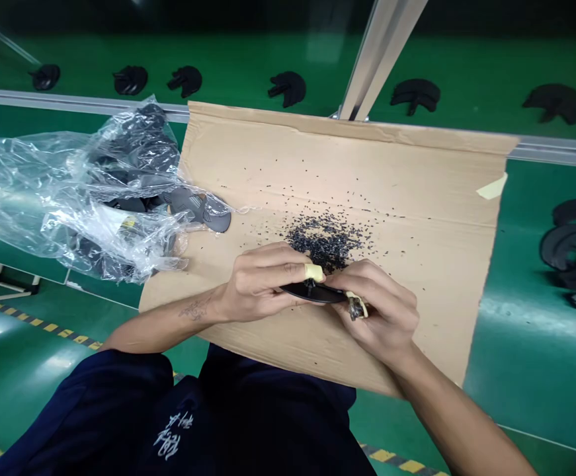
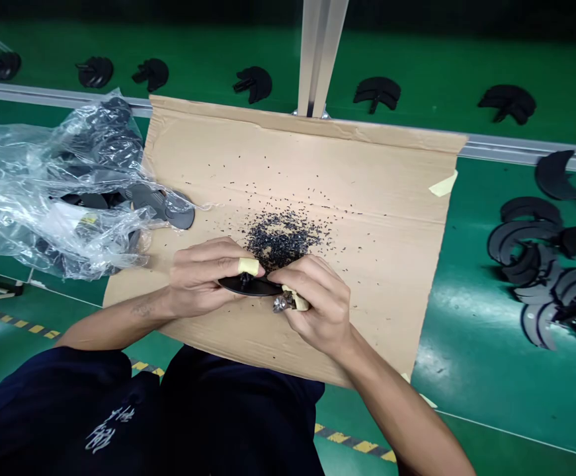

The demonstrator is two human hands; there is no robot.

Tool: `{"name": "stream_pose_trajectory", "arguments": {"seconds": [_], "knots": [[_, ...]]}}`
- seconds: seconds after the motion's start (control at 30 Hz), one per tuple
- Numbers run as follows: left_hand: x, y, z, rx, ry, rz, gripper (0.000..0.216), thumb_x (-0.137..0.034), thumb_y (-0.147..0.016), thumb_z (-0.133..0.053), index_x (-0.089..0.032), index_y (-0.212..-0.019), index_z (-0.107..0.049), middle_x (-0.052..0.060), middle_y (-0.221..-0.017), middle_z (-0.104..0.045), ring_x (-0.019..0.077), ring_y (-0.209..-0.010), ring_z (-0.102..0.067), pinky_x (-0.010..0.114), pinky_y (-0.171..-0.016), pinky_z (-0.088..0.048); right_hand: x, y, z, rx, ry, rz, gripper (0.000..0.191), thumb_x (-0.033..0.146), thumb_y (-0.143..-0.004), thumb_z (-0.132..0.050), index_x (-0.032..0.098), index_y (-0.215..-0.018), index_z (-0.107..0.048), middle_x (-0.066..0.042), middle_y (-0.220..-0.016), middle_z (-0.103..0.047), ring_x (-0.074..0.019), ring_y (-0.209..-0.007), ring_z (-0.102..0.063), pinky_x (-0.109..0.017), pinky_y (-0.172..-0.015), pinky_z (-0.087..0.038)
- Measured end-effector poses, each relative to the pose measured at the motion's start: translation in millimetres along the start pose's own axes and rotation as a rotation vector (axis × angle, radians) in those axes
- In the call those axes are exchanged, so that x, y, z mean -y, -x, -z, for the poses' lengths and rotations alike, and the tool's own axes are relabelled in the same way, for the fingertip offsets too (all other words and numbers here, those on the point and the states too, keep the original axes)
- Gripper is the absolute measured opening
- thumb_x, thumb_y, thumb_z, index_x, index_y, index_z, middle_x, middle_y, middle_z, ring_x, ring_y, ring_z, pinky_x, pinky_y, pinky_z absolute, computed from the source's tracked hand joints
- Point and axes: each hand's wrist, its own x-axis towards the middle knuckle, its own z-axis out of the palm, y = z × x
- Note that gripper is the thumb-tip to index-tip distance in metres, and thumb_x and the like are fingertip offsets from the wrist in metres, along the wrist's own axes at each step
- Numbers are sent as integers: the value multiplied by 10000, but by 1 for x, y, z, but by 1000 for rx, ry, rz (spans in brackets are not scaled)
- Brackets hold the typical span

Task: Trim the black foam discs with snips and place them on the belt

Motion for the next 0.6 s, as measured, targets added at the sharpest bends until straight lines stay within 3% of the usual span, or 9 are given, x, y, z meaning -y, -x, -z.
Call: {"name": "stream_pose_trajectory", "arguments": {"seconds": [0.13, 0.4, 0.6], "knots": [[1, 0, -2, 3, 28, -10, 180, -236, -953, -682, -154, -1110, -709, 95, -966, -763, 135, -854, -711, 271, -748, -594, 0, 0, 1, -11, 11, -3, 194, 93, -882, -661, 204, -1038, -691, -59, -852, -689, -176, -726, -656, -326, -622, -531], [-2, -1, -1, 16, 22, 30, 134, -229, -888, -765, -162, -995, -721, 51, -881, -750, 120, -784, -692, 252, -714, -578, 0, 1, 0, 16, -45, -49, 233, 53, -852, -684, 204, -1029, -695, -57, -856, -700, -177, -737, -666, -323, -637, -530], [0, 0, -5, 29, 97, 114, 340, -379, -885, -766, -173, -1151, -715, 76, -968, -757, 156, -892, -704, 300, -803, -590, 1, -2, 0, -16, -129, -155, 160, 98, -844, -746, 210, -953, -718, -45, -828, -709, -162, -712, -659, -307, -625, -531]]}}
